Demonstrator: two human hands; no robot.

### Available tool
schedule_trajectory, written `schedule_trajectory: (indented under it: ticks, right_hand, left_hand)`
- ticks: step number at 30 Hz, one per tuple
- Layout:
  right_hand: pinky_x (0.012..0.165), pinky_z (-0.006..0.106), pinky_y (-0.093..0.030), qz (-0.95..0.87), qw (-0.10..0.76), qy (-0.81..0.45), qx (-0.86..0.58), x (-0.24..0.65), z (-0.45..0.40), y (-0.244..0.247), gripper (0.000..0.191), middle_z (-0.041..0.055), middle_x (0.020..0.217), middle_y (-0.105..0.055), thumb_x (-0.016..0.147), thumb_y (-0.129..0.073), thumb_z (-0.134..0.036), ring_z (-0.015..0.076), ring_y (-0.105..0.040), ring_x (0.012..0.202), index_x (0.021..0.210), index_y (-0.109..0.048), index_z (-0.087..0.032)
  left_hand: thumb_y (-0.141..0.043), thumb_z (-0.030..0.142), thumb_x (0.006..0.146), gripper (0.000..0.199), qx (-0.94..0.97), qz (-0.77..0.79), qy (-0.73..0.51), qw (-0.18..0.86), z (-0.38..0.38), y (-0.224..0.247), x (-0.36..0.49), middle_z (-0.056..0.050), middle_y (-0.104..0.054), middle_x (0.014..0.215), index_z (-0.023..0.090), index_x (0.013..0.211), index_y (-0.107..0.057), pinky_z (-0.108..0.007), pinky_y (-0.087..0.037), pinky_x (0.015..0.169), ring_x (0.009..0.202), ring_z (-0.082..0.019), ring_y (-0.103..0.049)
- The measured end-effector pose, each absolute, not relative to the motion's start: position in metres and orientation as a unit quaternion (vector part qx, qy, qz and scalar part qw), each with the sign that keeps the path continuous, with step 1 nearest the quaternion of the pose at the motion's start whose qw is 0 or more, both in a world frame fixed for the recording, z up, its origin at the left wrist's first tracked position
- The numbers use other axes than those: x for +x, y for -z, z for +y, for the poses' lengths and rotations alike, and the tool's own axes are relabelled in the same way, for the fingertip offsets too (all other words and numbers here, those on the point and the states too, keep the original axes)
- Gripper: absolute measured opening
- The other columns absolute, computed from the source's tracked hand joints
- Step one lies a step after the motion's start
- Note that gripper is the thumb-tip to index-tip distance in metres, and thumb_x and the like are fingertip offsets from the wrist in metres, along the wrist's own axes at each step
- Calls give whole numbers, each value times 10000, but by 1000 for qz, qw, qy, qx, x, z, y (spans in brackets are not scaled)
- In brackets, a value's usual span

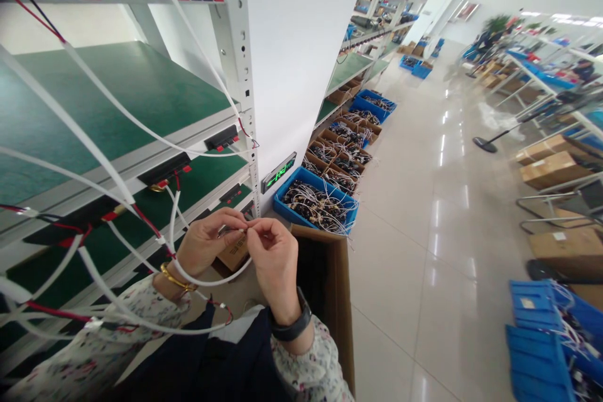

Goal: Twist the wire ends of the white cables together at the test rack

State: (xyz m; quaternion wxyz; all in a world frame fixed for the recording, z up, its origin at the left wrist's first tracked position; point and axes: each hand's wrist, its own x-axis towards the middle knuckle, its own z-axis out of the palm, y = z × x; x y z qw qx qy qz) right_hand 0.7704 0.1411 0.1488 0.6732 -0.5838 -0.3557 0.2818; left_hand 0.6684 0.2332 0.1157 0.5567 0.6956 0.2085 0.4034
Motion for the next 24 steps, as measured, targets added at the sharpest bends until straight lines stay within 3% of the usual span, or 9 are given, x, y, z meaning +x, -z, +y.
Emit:
schedule_trajectory:
  ticks: [18,24]
  right_hand:
    - [687,250,-490,-408,646,-237,-600,771,141,-133,61,38,832,-648,773,-600,-203,156,-601,776,720,-602,-174]
    - [678,249,-487,-379,667,-267,-583,772,138,-126,63,34,824,-651,772,-614,-215,146,-601,749,728,-601,-172]
  left_hand:
    - [-696,208,697,61,673,225,-366,602,233,-117,669,-42,-601,856,159,733,-700,-265,-436,757,824,-169,-583]
    - [-681,250,709,110,633,213,-323,671,234,-113,669,-34,-589,838,153,753,-707,-256,-429,733,793,-156,-562]
